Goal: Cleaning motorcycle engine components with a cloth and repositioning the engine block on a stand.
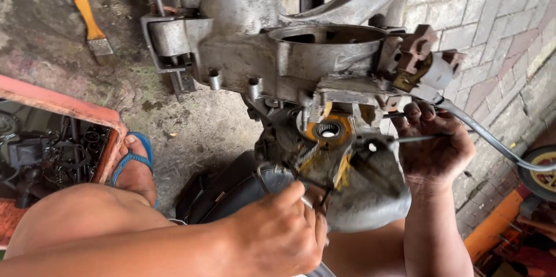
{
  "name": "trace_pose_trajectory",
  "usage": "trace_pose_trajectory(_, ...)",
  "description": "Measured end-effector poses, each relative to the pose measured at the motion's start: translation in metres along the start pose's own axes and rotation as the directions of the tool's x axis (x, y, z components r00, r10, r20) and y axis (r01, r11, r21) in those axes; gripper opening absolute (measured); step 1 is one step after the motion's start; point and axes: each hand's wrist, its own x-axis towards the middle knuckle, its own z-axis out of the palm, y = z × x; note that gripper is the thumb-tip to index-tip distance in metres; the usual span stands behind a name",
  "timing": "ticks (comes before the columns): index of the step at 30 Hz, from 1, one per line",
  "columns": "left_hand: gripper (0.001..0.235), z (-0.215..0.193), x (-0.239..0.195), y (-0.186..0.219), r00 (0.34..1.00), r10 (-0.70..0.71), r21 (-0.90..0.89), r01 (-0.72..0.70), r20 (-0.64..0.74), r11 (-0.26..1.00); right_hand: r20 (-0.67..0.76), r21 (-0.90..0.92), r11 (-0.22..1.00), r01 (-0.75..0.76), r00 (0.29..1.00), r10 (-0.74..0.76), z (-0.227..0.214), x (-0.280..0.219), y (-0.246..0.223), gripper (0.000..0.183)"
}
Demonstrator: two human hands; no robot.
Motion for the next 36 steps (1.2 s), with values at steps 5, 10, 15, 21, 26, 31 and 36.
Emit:
trace_pose_trajectory(5,0.024,-0.015,0.006,-0.017,0.985,-0.118,0.130,0.134,-0.124,0.982,-0.018,0.031,0.999,-0.023,1.000,0.023,-0.036,0.012,0.000,0.008)
trace_pose_trajectory(10,0.025,-0.020,0.003,-0.019,0.987,-0.108,0.120,0.122,-0.116,0.985,-0.018,-0.026,0.999,-0.028,0.999,0.028,-0.023,0.010,-0.005,0.019)
trace_pose_trajectory(15,0.036,-0.030,0.007,-0.026,0.959,-0.151,0.135,0.187,-0.238,0.973,-0.139,-0.103,0.989,-0.102,0.986,0.087,-0.025,0.017,-0.011,0.021)
trace_pose_trajectory(21,0.026,-0.028,0.003,-0.029,0.955,-0.167,0.104,0.197,-0.247,0.975,-0.115,-0.344,0.936,-0.068,0.993,0.030,-0.038,0.021,-0.014,0.026)
trace_pose_trajectory(26,0.025,-0.034,0.004,-0.036,0.947,-0.170,0.170,0.222,-0.272,0.960,-0.186,-0.225,0.974,-0.035,0.983,-0.008,-0.052,0.031,-0.013,0.019)
trace_pose_trajectory(31,0.025,-0.034,0.007,-0.036,0.946,-0.158,0.182,0.215,-0.282,0.960,-0.210,-0.197,0.980,-0.020,0.977,-0.023,-0.048,0.030,-0.013,0.023)
trace_pose_trajectory(36,0.029,-0.033,0.008,-0.032,0.936,-0.194,0.185,0.255,-0.292,0.949,-0.245,-0.227,0.974,-0.019,0.969,-0.038,-0.037,0.026,-0.013,0.014)
